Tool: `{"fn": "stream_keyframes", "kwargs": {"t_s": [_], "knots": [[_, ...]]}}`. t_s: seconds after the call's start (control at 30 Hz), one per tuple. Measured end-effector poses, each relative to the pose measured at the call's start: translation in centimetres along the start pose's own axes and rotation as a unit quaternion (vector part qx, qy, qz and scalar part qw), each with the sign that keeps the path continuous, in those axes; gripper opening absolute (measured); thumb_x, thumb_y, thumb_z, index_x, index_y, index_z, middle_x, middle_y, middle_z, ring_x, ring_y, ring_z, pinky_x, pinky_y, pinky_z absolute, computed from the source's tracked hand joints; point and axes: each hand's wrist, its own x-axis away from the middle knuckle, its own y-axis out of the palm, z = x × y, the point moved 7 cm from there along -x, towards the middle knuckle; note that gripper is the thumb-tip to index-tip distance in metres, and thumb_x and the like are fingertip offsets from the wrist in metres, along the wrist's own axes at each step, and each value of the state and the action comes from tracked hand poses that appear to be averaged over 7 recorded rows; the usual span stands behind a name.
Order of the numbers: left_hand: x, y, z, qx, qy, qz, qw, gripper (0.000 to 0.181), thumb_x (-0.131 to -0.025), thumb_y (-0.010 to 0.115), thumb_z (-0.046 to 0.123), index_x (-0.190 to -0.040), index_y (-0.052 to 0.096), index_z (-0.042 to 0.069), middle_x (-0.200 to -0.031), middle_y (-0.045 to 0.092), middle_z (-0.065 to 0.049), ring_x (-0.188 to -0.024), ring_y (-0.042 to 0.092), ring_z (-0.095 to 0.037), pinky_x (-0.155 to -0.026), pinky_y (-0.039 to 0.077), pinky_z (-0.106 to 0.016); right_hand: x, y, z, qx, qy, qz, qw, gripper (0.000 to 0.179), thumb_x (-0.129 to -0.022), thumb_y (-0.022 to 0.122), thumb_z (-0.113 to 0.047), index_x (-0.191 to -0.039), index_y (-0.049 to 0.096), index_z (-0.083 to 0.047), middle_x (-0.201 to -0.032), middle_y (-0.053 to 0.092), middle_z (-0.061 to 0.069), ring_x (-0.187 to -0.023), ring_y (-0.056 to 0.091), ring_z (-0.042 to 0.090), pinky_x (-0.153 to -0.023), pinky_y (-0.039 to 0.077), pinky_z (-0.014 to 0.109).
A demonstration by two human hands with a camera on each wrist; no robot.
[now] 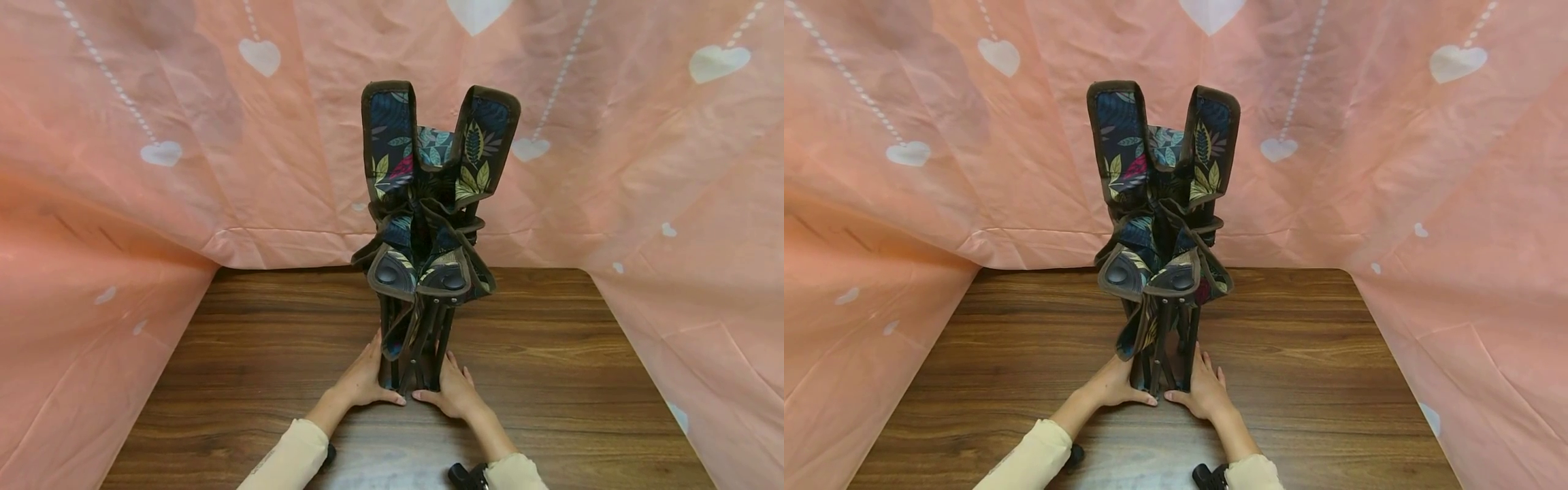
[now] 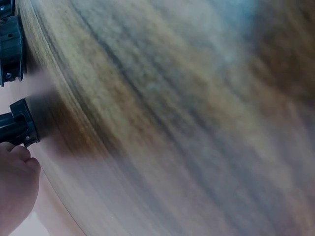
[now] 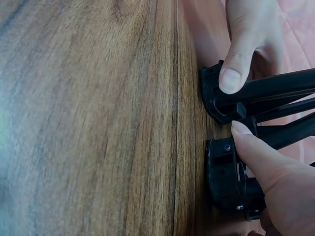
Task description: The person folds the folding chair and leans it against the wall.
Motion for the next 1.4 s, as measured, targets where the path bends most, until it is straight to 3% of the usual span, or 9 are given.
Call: {"fn": "stream_keyframes", "kwargs": {"t_s": [0.57,0.83,1.17,1.4], "knots": [[0.42,0.19,-0.39,-0.014,-0.034,-0.019,0.9991,0.134,-0.068,0.079,0.059,-0.155,-0.007,0.005,-0.163,0.004,-0.018,-0.149,0.016,-0.037,-0.120,0.024,-0.048,-0.16,0.22,0.30,0.011,0.007,-0.004,0.9999,0.099,-0.082,0.075,-0.040,-0.155,0.018,-0.006,-0.159,0.024,0.019,-0.147,0.017,0.045,-0.110,0.014,0.074],[0.50,0.19,-0.34,-0.020,-0.028,-0.014,0.9993,0.133,-0.068,0.079,0.059,-0.155,-0.006,0.003,-0.162,0.007,-0.019,-0.150,0.016,-0.033,-0.121,0.022,-0.046,-0.14,0.27,0.28,0.005,0.020,-0.008,0.9997,0.101,-0.082,0.074,-0.041,-0.155,0.016,-0.003,-0.157,0.026,0.023,-0.147,0.016,0.045,-0.111,0.014,0.072],[0.65,0.39,-0.23,-0.014,-0.026,-0.020,0.9994,0.125,-0.074,0.075,0.057,-0.155,-0.004,0.004,-0.163,-0.001,-0.017,-0.151,0.013,-0.032,-0.121,0.020,-0.046,-0.36,0.41,0.45,0.010,0.015,-0.008,0.9998,0.102,-0.082,0.075,-0.041,-0.155,0.014,-0.006,-0.157,0.027,0.023,-0.145,0.019,0.047,-0.109,0.017,0.073],[0.39,0.26,-0.19,-0.015,-0.013,-0.004,0.9998,0.128,-0.072,0.078,0.055,-0.156,-0.006,0.008,-0.163,0.003,-0.015,-0.151,0.016,-0.029,-0.123,0.018,-0.044,-0.56,0.39,0.48,0.015,0.015,-0.009,0.9997,0.102,-0.082,0.075,-0.041,-0.155,0.014,-0.005,-0.157,0.028,0.023,-0.145,0.019,0.047,-0.110,0.017,0.072]]}}
